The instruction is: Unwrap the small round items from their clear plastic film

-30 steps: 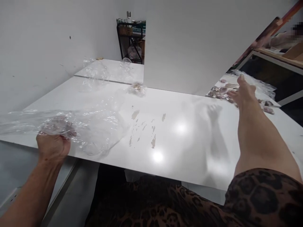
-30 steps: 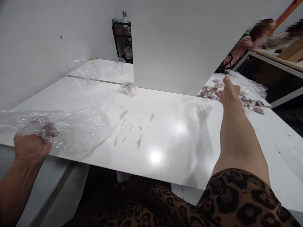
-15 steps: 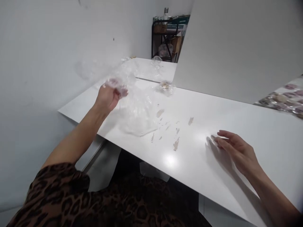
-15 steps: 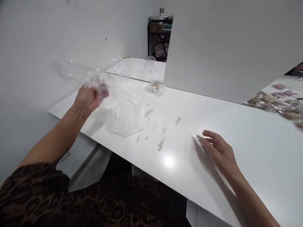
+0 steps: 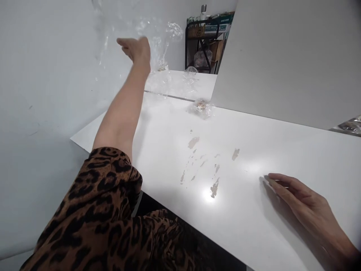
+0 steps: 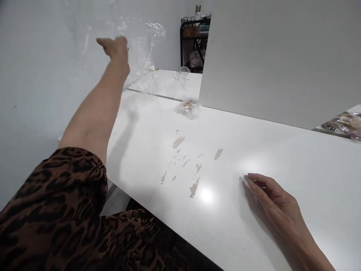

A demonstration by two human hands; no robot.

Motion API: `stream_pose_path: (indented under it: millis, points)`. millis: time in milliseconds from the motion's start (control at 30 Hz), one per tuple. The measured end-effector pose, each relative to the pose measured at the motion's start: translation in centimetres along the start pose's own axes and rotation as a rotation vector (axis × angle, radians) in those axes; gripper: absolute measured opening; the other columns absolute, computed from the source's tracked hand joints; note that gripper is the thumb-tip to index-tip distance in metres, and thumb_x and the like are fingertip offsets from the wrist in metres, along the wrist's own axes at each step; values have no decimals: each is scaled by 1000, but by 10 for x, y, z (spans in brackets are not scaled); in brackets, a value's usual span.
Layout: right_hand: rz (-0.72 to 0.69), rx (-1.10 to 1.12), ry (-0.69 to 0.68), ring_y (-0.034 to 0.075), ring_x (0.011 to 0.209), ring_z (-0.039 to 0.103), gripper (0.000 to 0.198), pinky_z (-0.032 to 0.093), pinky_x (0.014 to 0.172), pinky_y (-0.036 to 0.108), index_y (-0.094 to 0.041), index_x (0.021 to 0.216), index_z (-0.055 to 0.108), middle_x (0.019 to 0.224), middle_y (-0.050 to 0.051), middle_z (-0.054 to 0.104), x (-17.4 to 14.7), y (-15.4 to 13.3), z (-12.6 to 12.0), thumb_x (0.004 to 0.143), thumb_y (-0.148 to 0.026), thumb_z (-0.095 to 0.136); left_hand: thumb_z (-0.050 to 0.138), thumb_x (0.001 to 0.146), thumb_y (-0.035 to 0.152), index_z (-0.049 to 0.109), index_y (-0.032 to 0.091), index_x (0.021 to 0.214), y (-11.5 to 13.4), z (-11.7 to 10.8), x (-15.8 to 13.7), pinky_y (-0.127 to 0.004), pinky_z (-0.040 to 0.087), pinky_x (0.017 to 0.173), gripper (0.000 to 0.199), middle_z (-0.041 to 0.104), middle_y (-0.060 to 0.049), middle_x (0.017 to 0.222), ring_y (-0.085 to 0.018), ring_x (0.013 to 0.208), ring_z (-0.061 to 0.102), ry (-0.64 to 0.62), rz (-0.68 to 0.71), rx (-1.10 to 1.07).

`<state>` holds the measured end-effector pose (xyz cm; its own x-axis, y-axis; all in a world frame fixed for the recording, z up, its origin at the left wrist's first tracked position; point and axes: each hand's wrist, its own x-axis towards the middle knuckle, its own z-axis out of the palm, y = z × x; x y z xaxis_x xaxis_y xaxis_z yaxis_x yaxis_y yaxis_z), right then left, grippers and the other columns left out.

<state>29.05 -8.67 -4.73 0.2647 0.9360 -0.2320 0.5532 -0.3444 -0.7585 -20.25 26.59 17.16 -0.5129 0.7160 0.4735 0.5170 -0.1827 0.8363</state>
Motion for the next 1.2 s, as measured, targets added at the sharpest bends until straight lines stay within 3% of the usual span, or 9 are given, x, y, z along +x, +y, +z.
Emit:
stream_pose_path:
  millis: [100,200,300,367,600,767,867,1033,1200]
  points:
    - [-50,-31,1,27,94,68,52,53,74,38,-39,111,75,108,0,76,-1,-4,1,74,-75,67,60,101,49,25,16,162,-31,39,-66,-44,2,136,77,18,-5,175,-21,163,-5,-35,35,141]
    - [-133,-31,27,29,94,69,38,57,77,42,-43,101,76,109,-2,76,-3,-9,2,76,-71,67,67,88,67,49,24,151,-57,80,-147,-51,12,133,78,35,-10,169,-33,164,13,-433,197,209]
    - [-158,-5,56,30,94,71,26,59,72,43,-50,95,75,105,-3,76,-5,-14,4,79,-68,66,87,70,53,56,26,144,-70,106,-199,-63,19,127,84,32,-14,169,-47,159,19,-783,198,273]
    - [-166,5,58,31,94,72,23,60,72,43,-50,93,75,102,-2,76,-5,-17,6,79,-66,66,86,71,35,61,25,137,-72,112,-213,-63,22,124,72,35,-16,167,-47,155,26,-872,187,315]
    - [-251,44,59,27,78,64,34,55,66,43,-33,93,78,94,4,74,0,-16,6,81,-63,68,67,89,26,69,20,108,-55,82,-249,-36,47,105,20,63,-9,112,-23,106,60,-723,49,-45]
    - [-196,170,-19,16,68,53,45,45,60,29,-26,104,77,74,1,62,3,-19,8,81,-64,73,74,90,41,59,20,87,-26,32,-311,-20,44,59,27,53,3,72,-8,61,51,-836,-488,-672]
    - [-207,415,-54,17,88,62,57,53,70,27,-26,114,72,104,4,69,1,-41,18,74,-64,82,79,87,41,55,18,82,-8,7,-346,-18,41,51,34,55,4,71,-6,55,50,-918,-687,-839]
    - [-89,791,-193,25,105,66,74,63,72,36,-33,120,57,128,6,64,-2,-97,46,65,-75,81,72,93,44,61,17,91,2,-2,-386,-18,44,49,29,62,1,82,-7,58,60,-940,-543,-826]
    - [-80,805,-154,33,147,45,103,60,94,50,-46,145,34,166,5,34,-7,-118,73,60,-78,81,68,96,38,67,19,101,0,0,-403,-18,50,58,20,66,1,97,-6,63,66,-676,-450,-730]
